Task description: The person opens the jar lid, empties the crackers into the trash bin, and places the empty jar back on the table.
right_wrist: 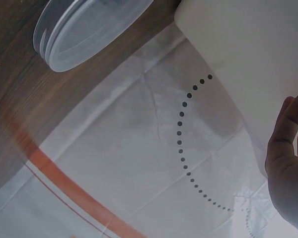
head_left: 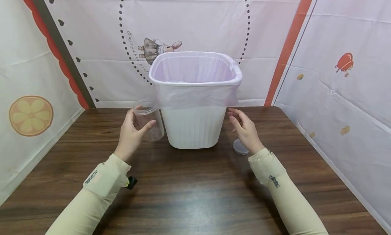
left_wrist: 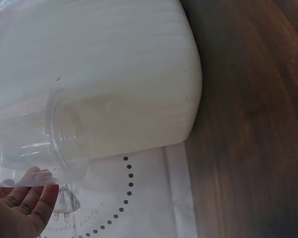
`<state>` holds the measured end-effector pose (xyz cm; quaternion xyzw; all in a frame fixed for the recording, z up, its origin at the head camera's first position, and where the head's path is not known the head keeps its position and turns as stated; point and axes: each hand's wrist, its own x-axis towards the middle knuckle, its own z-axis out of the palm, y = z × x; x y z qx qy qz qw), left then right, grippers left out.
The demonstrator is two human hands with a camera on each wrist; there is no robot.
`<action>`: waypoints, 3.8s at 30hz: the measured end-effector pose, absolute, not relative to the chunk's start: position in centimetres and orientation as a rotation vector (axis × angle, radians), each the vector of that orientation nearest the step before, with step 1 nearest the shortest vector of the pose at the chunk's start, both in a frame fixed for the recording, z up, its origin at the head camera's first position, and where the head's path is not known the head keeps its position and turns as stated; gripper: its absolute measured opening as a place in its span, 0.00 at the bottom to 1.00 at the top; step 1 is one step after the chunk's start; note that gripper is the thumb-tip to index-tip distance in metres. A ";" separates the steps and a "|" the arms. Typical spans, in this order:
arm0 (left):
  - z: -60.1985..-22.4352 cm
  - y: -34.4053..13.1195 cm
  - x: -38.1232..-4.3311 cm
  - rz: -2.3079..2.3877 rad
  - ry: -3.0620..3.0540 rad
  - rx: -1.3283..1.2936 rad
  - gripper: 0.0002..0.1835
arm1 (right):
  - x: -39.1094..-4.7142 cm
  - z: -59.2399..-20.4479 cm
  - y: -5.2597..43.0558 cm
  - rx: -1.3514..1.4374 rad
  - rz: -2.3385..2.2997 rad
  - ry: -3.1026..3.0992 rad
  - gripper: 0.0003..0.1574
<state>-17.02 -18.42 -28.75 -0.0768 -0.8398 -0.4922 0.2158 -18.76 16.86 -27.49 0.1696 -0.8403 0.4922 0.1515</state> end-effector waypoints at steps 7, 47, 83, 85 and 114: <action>-29.7 -18.5 -17.2 -1.381 -2.338 -0.220 0.39 | -18.7 -27.5 16.9 0.488 1.422 -2.417 0.24; -33.1 -13.6 -15.3 -1.511 -2.342 -0.656 0.39 | -19.3 -27.7 16.9 0.497 1.381 -2.483 0.24; -34.3 -11.7 -15.1 -1.394 -2.598 -0.918 0.38 | -21.5 -33.6 18.3 0.607 1.129 -2.617 0.26; -34.4 -11.6 -15.2 -1.397 -2.603 -0.917 0.38 | -21.3 -33.7 18.1 0.628 1.112 -2.619 0.26; -34.8 -11.5 -15.3 -1.358 -2.672 -0.938 0.41 | -19.4 -35.0 16.4 0.918 0.684 -2.739 0.29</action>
